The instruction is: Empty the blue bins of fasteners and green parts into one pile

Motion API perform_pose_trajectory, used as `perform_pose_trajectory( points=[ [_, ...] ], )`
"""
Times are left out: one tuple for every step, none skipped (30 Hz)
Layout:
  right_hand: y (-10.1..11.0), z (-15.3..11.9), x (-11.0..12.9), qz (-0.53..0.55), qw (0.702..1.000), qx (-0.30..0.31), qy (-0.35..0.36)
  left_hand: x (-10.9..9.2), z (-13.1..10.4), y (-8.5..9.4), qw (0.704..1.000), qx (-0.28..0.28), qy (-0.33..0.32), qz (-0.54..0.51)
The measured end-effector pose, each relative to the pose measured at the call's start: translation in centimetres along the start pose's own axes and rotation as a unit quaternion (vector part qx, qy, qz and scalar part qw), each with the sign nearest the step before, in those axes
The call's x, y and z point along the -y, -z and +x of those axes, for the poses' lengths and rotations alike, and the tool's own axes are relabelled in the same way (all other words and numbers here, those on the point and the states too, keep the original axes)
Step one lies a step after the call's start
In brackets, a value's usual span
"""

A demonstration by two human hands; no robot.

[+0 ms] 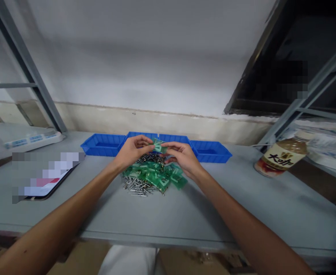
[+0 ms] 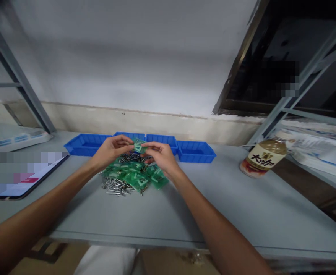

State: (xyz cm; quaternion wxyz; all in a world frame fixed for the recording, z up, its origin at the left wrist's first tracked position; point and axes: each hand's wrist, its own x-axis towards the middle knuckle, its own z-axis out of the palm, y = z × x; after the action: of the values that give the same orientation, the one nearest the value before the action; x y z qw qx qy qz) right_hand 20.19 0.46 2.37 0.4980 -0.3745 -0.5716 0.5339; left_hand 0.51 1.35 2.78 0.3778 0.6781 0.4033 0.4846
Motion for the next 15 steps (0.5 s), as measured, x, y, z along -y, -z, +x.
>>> perform_pose_trajectory(
  points=[
    [-0.1,-0.1,0.1,0.026,1.000,0.001,-0.009,0.0,0.0,0.0,1.000,-0.005,-0.007,0.002],
    [-0.2,-0.1,0.3,0.045,0.999,0.000,-0.013,0.0,0.1,0.0,1.000,-0.007,-0.015,0.005],
    [-0.2,-0.1,0.3,0.058,0.998,-0.002,-0.012,0.0,0.2,0.0,1.000,-0.011,-0.021,0.013],
    [-0.2,0.1,0.4,0.067,0.998,-0.007,-0.007,0.1,0.2,0.0,0.999,-0.018,-0.027,0.027],
    [-0.2,0.3,0.4,0.072,0.997,-0.013,-0.001,0.1,0.3,0.1,0.998,-0.030,-0.033,0.045],
    [-0.1,0.7,0.5,0.076,0.997,-0.019,0.006,0.2,0.4,0.2,0.996,-0.050,-0.040,0.068],
    [-0.1,1.2,0.6,0.079,0.996,-0.024,0.013,0.3,0.4,0.4,0.992,-0.071,-0.047,0.094],
    [0.0,1.8,0.7,0.081,0.996,-0.022,0.018,0.4,0.4,0.5,0.987,-0.091,-0.054,0.123],
    [0.0,2.4,0.8,0.080,0.997,-0.010,0.020,0.5,0.4,0.7,0.981,-0.106,-0.062,0.153],
    [0.0,3.1,1.0,0.074,0.997,0.011,0.014,0.6,0.4,0.9,0.974,-0.117,-0.071,0.181],
    [0.0,3.7,1.1,0.062,0.997,0.040,0.002,0.7,0.3,1.0,0.967,-0.124,-0.081,0.208],
    [0.1,4.2,1.2,0.043,0.996,0.071,-0.015,0.7,0.3,1.2,0.960,-0.130,-0.091,0.232],
    [0.1,4.6,1.2,0.020,0.994,0.099,-0.033,0.6,0.2,1.3,0.953,-0.133,-0.101,0.252],
    [0.1,4.8,1.3,-0.005,0.992,0.117,-0.046,0.6,0.1,1.4,0.948,-0.132,-0.112,0.268],
    [0.1,4.6,1.4,-0.033,0.990,0.125,-0.051,0.5,0.1,1.4,0.943,-0.126,-0.121,0.282]
  ],
)
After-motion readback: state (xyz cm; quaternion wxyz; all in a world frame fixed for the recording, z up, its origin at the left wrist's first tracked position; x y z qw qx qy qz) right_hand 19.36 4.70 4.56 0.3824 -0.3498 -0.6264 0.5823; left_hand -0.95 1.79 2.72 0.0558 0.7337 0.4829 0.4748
